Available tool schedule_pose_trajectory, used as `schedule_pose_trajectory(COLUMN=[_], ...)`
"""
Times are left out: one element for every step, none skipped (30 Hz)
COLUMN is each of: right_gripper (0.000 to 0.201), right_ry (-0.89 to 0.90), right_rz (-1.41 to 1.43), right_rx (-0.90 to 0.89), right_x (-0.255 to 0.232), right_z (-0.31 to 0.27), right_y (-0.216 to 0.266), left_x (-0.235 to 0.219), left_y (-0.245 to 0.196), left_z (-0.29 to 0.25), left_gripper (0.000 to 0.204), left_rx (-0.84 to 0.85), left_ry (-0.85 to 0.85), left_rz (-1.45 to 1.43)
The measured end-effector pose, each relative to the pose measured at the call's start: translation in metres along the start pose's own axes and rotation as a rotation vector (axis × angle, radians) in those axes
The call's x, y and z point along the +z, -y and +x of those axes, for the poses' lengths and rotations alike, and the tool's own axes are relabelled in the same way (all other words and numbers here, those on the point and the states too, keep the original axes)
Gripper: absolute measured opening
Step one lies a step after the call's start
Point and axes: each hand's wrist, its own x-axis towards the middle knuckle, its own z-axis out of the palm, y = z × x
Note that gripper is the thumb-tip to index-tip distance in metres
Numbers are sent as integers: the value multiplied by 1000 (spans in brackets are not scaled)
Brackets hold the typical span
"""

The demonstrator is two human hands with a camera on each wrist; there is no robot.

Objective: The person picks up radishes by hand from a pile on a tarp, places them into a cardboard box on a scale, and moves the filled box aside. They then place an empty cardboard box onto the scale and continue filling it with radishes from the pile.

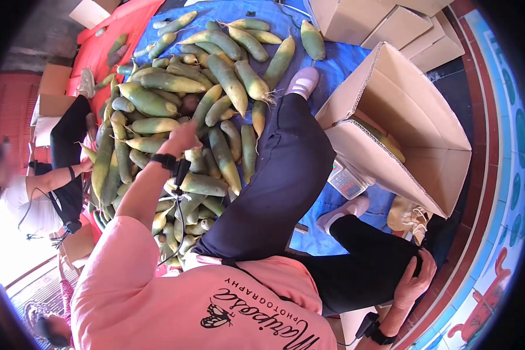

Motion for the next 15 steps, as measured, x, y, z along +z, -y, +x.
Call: schedule_pose_trajectory(right_gripper=[19,19,19,18,18,18,18,18,18,17,17,17,17,16,16], right_ry=[-4,-12,-16,-23,-29,-34,-39,-48,-62,-63,-63,-71,-73,-75,-82], right_rz=[-2,-6,-2,5,11,15,14,12,16,14,11,14,17,20,25], right_rx=[-2,-3,0,-4,-8,-7,-11,-11,-1,-7,-15,-8,-7,-8,-9], right_x=[0,0,0,0,0,-1,0,0,-1,-1,-2,-2,-1,-1,-1], right_z=[0,0,0,-1,-1,-2,-2,-3,-4,-4,-5,-7,-7,-8,-8], right_y=[0,1,1,1,1,1,1,1,1,3,3,3,2,1,-1], left_x=[6,12,17,19,22,26,27,28,30,29,25,17,6,-6,-21], left_y=[1,3,4,4,5,6,8,11,15,18,24,29,34,39,42], left_z=[-7,-11,-18,-28,-36,-43,-50,-59,-69,-77,-84,-96,-106,-116,-128], left_gripper=[60,67,75,67,67,61,54,54,49,44,44,43,43,44,44], left_rx=[0,4,8,27,27,68,110,114,102,91,100,45,-11,-10,-10], left_ry=[0,17,32,-22,-27,-27,-32,-47,-91,-134,-145,-188,-230,-302,-375], left_rz=[4,-51,-106,-93,-90,-90,-88,-81,-130,-178,-170,-255,-342,-393,-446])
